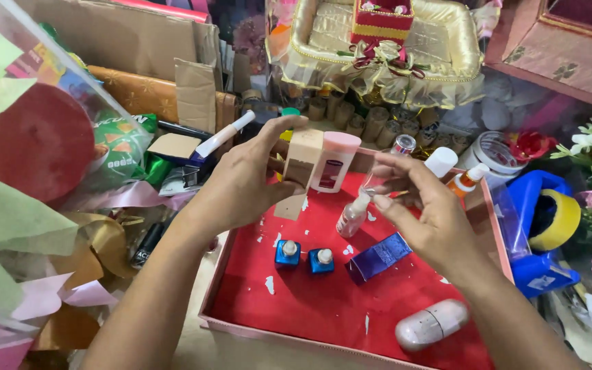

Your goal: Arranging and gluing various cosmetic bottles and small boxes into a red tray to create a gift or display set.

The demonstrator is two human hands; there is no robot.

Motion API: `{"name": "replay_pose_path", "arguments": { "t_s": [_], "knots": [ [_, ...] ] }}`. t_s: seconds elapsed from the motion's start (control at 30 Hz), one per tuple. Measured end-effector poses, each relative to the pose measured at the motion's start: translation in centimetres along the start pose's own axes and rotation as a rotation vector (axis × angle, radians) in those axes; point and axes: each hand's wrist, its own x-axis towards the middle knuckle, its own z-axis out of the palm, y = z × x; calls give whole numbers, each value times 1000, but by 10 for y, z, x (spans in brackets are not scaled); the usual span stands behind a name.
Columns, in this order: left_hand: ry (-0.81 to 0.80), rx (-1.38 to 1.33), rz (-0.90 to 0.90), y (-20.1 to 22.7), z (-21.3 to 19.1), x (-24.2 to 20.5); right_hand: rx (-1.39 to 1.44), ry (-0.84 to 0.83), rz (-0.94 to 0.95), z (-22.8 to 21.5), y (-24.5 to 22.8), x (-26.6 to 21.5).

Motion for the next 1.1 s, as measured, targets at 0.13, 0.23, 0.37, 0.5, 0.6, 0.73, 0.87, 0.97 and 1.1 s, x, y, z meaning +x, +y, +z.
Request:
{"name": "replay_pose_path", "arguments": {
  "t_s": [0.13,0.23,0.37,0.5,0.6,0.73,0.87,0.97,1.1],
  "knots": [
    [-83,46,-80,-20,0,8,62,81,83,-7,14,-7],
    [-136,102,-125,-21,-5,10,79,152,59,-5,25,-8],
    [-152,85,-81,-30,-4,13,98,172,47,-2,28,-7],
    [-204,161,-126,-33,0,16,-59,182,3,-3,32,-7],
    [-233,207,-131,-34,3,17,-127,181,-42,-5,37,-7],
    [-176,170,-1,-53,16,21,-193,182,-46,-7,31,-9],
    [-173,158,37,-59,25,24,-283,180,-52,-10,39,-9],
    [-155,180,54,-63,28,26,-262,173,-38,-9,42,-9],
    [-172,184,38,-67,31,27,-296,172,-123,-8,44,-8]
  ]
}}
